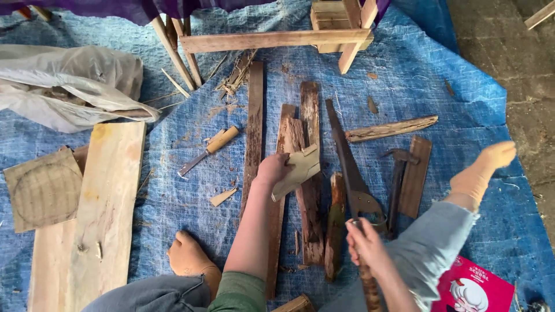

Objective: Shaping a piece of wood by shaving it with a sickle to follow a drawn outline while sitting on a tarp.

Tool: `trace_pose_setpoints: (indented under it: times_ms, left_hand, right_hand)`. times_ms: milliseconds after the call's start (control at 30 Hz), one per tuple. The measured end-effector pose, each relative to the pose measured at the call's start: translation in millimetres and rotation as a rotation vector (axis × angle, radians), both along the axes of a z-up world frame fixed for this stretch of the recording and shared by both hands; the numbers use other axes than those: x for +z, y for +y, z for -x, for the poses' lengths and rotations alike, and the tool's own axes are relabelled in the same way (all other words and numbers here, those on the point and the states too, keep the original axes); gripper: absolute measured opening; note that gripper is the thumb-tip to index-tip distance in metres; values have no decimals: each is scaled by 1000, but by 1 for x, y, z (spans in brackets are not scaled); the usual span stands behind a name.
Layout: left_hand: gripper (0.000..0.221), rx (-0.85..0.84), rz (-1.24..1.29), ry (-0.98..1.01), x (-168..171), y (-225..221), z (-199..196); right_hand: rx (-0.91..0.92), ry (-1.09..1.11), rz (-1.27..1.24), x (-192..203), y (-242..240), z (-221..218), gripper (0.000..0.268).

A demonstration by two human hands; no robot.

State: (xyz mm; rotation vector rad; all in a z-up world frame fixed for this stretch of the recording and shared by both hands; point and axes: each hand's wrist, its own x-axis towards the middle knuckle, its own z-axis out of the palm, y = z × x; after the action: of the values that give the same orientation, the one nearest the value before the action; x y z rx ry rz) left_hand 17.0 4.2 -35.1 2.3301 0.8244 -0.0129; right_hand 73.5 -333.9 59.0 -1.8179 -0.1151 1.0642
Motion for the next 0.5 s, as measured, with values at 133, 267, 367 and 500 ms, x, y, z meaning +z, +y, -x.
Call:
trace_pose_setpoints:
  times_ms: [133, 267, 367, 500]
  left_hand:
    - [30, -28, 15, 72, 1, 2, -13]
    - [35, -69, -43, 103, -4, -4, -27]
    - [45, -83, -62, 129, 6, -5, -37]
    - [45, -179, -94, 173, -36, 3, -56]
  right_hand:
    - [3, 24, -35, -1, 24, 12, 28]
    - [121, -193, 155, 13, 49, 20, 28]
    - [128, -230, 203, 18, 59, 19, 43]
    - [130, -320, 187, -28, 51, 6, 40]
